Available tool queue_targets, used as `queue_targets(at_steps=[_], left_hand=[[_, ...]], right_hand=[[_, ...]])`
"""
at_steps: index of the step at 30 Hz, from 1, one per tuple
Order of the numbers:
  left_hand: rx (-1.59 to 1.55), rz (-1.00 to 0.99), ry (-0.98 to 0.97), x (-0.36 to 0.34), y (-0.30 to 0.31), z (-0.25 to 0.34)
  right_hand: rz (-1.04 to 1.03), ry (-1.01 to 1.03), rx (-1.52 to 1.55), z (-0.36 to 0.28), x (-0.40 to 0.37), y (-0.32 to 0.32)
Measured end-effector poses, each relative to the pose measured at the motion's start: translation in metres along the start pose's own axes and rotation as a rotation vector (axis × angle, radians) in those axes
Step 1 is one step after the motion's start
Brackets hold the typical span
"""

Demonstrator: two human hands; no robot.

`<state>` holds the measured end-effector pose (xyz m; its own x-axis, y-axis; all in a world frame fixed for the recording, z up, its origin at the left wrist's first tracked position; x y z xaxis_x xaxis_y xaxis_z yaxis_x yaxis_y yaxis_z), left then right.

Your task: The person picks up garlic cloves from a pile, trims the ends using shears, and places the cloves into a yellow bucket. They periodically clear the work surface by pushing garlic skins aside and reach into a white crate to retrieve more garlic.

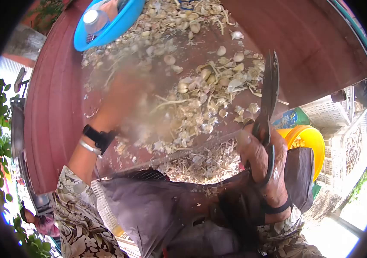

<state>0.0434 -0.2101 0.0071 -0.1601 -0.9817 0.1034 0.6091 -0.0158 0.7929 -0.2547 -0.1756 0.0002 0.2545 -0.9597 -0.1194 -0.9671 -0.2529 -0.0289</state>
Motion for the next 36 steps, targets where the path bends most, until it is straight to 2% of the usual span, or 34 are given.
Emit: queue_targets(at_steps=[2,4,7,8,11,13,15,17,22,27,30,31,33,36], left_hand=[[0.041,0.094,0.111,-0.034,0.025,-0.034],[0.351,0.165,0.115,-0.070,0.054,-0.056],[0.387,0.296,0.319,-0.107,0.093,-0.091],[0.613,0.268,0.358,-0.109,0.096,-0.090],[1.139,0.329,0.095,-0.095,0.085,-0.019],[0.411,0.389,0.202,-0.086,0.076,-0.035],[0.037,0.358,0.204,-0.069,0.048,-0.021],[0.013,0.257,0.114,-0.047,0.020,0.024],[0.278,0.229,-0.085,-0.035,-0.010,-0.003],[0.306,0.355,-0.021,-0.037,0.004,0.003],[0.532,0.450,-0.183,-0.037,0.013,0.028],[0.706,0.430,-0.280,-0.036,0.015,0.047],[0.766,0.419,-0.287,-0.038,0.019,0.050],[0.449,0.431,-0.032,-0.038,0.026,0.009]], right_hand=[[0.017,0.052,-0.024,0.000,0.001,0.000],[0.039,0.055,0.051,0.002,-0.001,-0.001],[0.017,0.054,-0.007,0.004,-0.001,-0.001],[0.024,0.058,-0.046,0.007,0.000,-0.001],[0.035,0.084,-0.077,0.001,0.000,0.000],[0.058,0.096,-0.092,-0.002,-0.001,0.000],[0.099,0.111,-0.124,-0.004,0.000,-0.001],[0.079,0.133,-0.104,-0.002,-0.002,-0.004],[-0.027,0.087,-0.090,0.000,-0.004,-0.009],[-0.055,0.193,-0.247,0.009,-0.002,-0.015],[-0.089,0.092,-0.201,0.013,-0.002,-0.023],[-0.092,0.124,-0.212,0.012,-0.003,-0.024],[-0.099,0.194,-0.228,0.010,-0.003,-0.026],[-0.097,0.201,-0.219,0.007,-0.004,-0.028]])
Point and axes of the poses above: each hand's wrist, its own x-axis towards the middle knuckle, its own y-axis out of the back of the hand, z = x × y, the point moved 10 cm from there along x, towards the middle knuckle, and after that the axes turned 2 degrees about -x, right-handed, at the moved point
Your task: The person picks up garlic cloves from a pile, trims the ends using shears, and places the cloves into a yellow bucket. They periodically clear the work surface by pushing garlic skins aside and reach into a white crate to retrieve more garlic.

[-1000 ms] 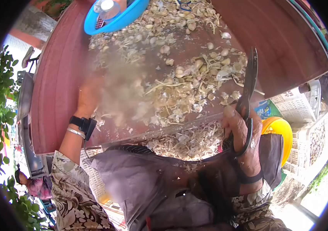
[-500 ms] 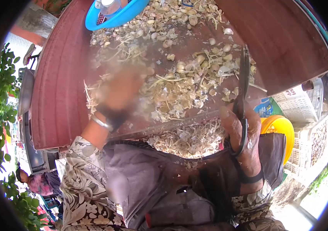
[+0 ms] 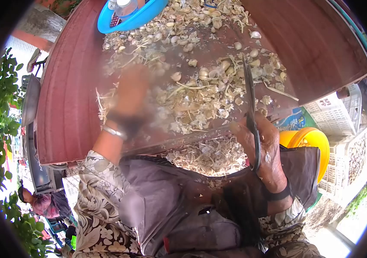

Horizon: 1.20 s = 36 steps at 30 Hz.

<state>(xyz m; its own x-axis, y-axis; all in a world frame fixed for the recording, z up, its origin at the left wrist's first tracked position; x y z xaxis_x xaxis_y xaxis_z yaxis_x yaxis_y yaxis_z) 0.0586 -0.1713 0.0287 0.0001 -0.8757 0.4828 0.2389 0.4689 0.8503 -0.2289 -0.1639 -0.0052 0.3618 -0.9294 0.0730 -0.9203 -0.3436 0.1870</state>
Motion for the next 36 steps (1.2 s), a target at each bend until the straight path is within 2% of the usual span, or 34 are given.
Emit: queue_targets(at_steps=[5,7,9,11,12,15,16,19,20,23,26,29,30,36], left_hand=[[-0.322,-0.073,0.359,0.014,-0.014,-0.019],[-0.192,-0.032,0.161,0.020,-0.034,-0.030],[-0.086,-0.082,0.172,0.030,-0.050,-0.035],[0.001,-0.224,0.385,0.043,-0.059,-0.031],[0.042,-0.178,0.279,0.048,-0.068,-0.039],[0.030,-0.148,0.144,0.054,-0.084,-0.033],[0.064,-0.192,0.158,0.056,-0.086,-0.029],[-0.265,-0.201,0.200,0.053,-0.076,-0.018],[-0.573,-0.214,0.540,0.039,-0.077,-0.028],[-0.965,-0.170,0.558,0.017,-0.042,0.016],[-1.059,-0.166,0.483,-0.008,-0.014,0.052],[-1.211,-0.114,0.542,-0.035,0.006,0.075],[-1.194,-0.118,0.617,-0.043,0.012,0.077],[-1.104,-0.107,0.617,-0.064,0.045,0.086]], right_hand=[[0.009,-0.030,-0.046,0.003,0.000,0.006],[0.009,-0.037,-0.053,0.005,0.001,0.006],[0.005,-0.048,-0.054,0.008,0.002,0.006],[0.007,-0.055,-0.060,0.008,0.002,0.006],[0.008,-0.059,-0.062,0.009,0.002,0.005],[-0.018,-0.065,-0.005,0.015,0.001,0.002],[-0.022,-0.039,-0.039,0.013,0.002,0.002],[-0.021,0.012,-0.116,0.007,0.004,0.002],[-0.016,0.008,-0.121,0.006,0.004,0.001],[-0.030,0.069,-0.278,-0.001,0.002,-0.004],[-0.042,0.224,-0.510,-0.016,-0.005,-0.017],[-0.022,0.318,-0.593,-0.029,-0.015,-0.028],[-0.013,0.358,-0.590,-0.033,-0.017,-0.031],[-0.245,0.321,-0.488,-0.032,-0.030,-0.059]])
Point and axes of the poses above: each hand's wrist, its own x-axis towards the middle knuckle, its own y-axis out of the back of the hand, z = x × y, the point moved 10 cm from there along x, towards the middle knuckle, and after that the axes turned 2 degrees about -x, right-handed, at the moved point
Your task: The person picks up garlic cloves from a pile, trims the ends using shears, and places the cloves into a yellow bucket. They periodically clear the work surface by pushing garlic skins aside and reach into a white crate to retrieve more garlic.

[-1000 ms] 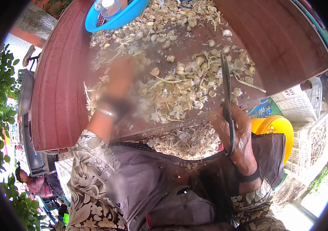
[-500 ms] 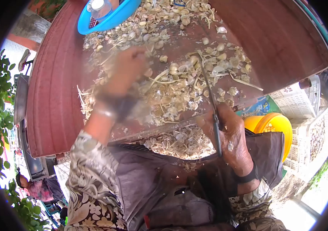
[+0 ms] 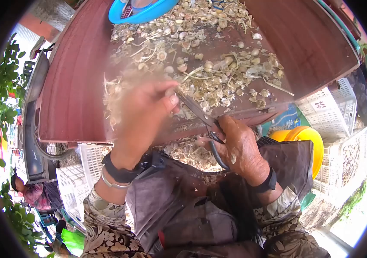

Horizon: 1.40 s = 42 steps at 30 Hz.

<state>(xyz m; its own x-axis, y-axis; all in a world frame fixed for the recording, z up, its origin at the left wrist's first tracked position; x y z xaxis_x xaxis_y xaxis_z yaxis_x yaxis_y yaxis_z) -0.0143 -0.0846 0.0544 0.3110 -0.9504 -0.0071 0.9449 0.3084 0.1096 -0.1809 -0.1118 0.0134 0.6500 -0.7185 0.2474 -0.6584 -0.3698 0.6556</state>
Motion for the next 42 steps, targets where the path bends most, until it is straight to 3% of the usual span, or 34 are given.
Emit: queue_targets(at_steps=[6,9,10,13,15,17,19,22,23,25,29,31,34,36,39,40,42], left_hand=[[-0.066,0.039,0.016,-0.016,0.021,0.004],[-0.200,0.022,0.063,-0.024,0.025,-0.008],[-0.255,0.010,0.083,-0.025,0.024,-0.012],[-0.150,0.148,0.080,-0.050,0.055,-0.012],[-0.022,0.320,-0.005,-0.088,0.097,0.021],[0.330,0.557,0.114,-0.136,0.170,0.019],[0.648,0.545,0.150,-0.172,0.238,-0.006],[1.689,0.334,-0.366,-0.164,0.168,0.038],[1.103,0.467,-0.115,-0.154,0.180,0.026],[0.808,0.338,0.001,-0.111,0.155,0.008],[0.854,0.172,-0.238,-0.006,0.076,-0.002],[0.924,0.047,-0.600,0.039,0.040,-0.001],[1.000,-0.074,-0.547,0.101,0.025,-0.050],[1.233,-0.153,-0.382,0.132,0.018,-0.084],[1.150,-0.158,-0.594,0.150,0.019,-0.085],[1.113,-0.171,-0.519,0.149,0.021,-0.080],[0.541,-0.087,-0.239,0.129,0.030,-0.058]], right_hand=[[-0.176,-0.011,0.358,-0.016,0.001,-0.021],[-0.370,-0.257,0.910,-0.020,-0.012,-0.044],[-0.366,-0.211,0.945,-0.023,-0.014,-0.046],[-0.210,-0.364,1.014,-0.001,-0.011,-0.038],[0.000,-0.524,1.009,0.026,-0.009,-0.021],[0.081,-0.460,1.067,0.041,-0.006,-0.005],[0.109,-0.460,1.065,0.040,-0.004,0.005],[0.129,-0.466,0.968,0.036,-0.004,0.005],[0.132,-0.473,0.920,0.035,-0.005,0.004],[0.074,-0.449,0.901,0.029,-0.004,0.001],[0.063,-0.477,0.866,0.032,-0.005,0.002],[0.070,-0.452,0.827,0.036,-0.005,0.006],[0.076,-0.417,0.721,0.039,-0.002,0.012],[0.068,-0.441,0.717,0.041,0.001,0.013],[0.067,-0.483,0.756,0.045,0.001,0.012],[0.070,-0.496,0.775,0.047,0.000,0.012],[0.047,-0.424,0.742,0.046,0.002,0.010]])
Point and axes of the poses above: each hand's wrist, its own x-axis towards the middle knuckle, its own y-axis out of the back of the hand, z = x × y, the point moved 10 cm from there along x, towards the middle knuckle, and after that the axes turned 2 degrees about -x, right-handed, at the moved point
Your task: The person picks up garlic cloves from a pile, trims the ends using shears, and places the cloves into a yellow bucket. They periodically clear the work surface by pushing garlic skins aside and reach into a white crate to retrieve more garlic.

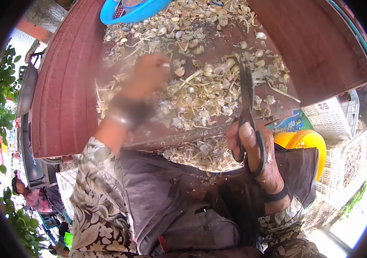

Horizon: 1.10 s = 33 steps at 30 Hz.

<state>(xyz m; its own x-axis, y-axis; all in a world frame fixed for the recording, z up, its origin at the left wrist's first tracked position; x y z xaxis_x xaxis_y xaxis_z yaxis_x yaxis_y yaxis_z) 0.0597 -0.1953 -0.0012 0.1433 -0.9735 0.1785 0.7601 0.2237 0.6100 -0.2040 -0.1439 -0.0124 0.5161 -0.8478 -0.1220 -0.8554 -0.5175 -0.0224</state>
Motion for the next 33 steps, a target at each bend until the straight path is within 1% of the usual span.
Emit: queue_targets(at_steps=[1,2,3,5,6,7,8,9,10,11,13,14,17,20,21,22,23,25,26,28,29,31,32,33], left_hand=[[-0.286,0.040,0.132,-0.006,0.003,-0.001],[-0.300,0.029,0.180,-0.011,0.007,-0.008],[-0.313,0.019,0.228,-0.017,0.012,-0.014],[-0.609,0.077,0.363,-0.051,0.011,0.005],[-0.665,0.090,0.326,-0.062,0.012,0.016],[-0.722,0.102,0.288,-0.073,0.011,0.027],[-0.882,0.193,0.352,-0.086,0.007,0.039],[-0.888,0.191,0.340,-0.096,0.004,0.044],[-0.895,0.190,0.326,-0.105,0.001,0.047],[-0.901,0.189,0.312,-0.112,-0.002,0.051],[-0.959,0.236,0.257,-0.123,-0.005,0.062],[-0.958,0.256,0.230,-0.126,-0.006,0.068],[-0.980,0.304,0.180,-0.133,-0.009,0.073],[-0.982,0.328,0.131,-0.134,-0.008,0.076],[-0.959,0.341,0.126,-0.134,-0.009,0.075],[-0.937,0.354,0.124,-0.134,-0.009,0.074],[-0.942,0.329,0.163,-0.134,-0.012,0.070],[-0.952,0.281,0.233,-0.132,-0.015,0.062],[-1.042,0.281,0.256,-0.132,-0.018,0.058],[-1.222,0.279,0.298,-0.133,-0.025,0.051],[-1.313,0.260,0.281,-0.131,-0.026,0.051],[-1.486,0.226,0.254,-0.136,-0.024,0.053],[-1.315,0.295,0.246,-0.147,-0.011,0.051],[-1.141,0.361,0.230,-0.165,0.007,0.054]], right_hand=[[-0.017,0.036,-0.020,0.000,0.001,-0.002],[0.002,0.099,-0.078,-0.001,0.002,-0.002],[0.002,0.115,-0.120,-0.002,0.001,-0.004],[0.001,0.145,-0.206,-0.005,-0.003,-0.010],[-0.001,0.204,-0.227,-0.002,-0.004,-0.014],[0.002,0.218,-0.293,-0.006,-0.007,-0.017],[0.005,0.229,-0.360,-0.010,-0.010,-0.022],[0.010,0.239,-0.429,-0.013,-0.013,-0.024],[-0.017,0.319,-0.516,-0.018,-0.016,-0.030],[-0.021,0.346,-0.565,-0.016,-0.018,-0.032],[-0.031,0.397,-0.659,-0.015,-0.021,-0.039],[-0.072,0.352,-0.638,-0.011,-0.022,-0.042],[-0.104,0.317,-0.526,-0.014,-0.024,-0.048],[-0.157,0.270,-0.492,-0.009,-0.025,-0.052],[-0.148,0.289,-0.505,-0.011,-0.025,-0.051],[-0.140,0.306,-0.518,-0.012,-0.025,-0.050],[-0.133,0.322,-0.532,-0.012,-0.026,-0.049],[-0.167,0.335,-0.396,-0.008,-0.023,-0.050],[-0.184,0.341,-0.327,-0.006,-0.023,-0.052],[-0.215,0.178,-0.146,0.001,-0.025,-0.057],[-0.234,0.101,-0.057,0.006,-0.025,-0.060],[-0.186,0.037,-0.061,0.012,-0.019,-0.053],[-0.163,0.008,-0.062,0.016,-0.017,-0.048],[-0.121,0.095,-0.128,0.008,-0.015,-0.040]])
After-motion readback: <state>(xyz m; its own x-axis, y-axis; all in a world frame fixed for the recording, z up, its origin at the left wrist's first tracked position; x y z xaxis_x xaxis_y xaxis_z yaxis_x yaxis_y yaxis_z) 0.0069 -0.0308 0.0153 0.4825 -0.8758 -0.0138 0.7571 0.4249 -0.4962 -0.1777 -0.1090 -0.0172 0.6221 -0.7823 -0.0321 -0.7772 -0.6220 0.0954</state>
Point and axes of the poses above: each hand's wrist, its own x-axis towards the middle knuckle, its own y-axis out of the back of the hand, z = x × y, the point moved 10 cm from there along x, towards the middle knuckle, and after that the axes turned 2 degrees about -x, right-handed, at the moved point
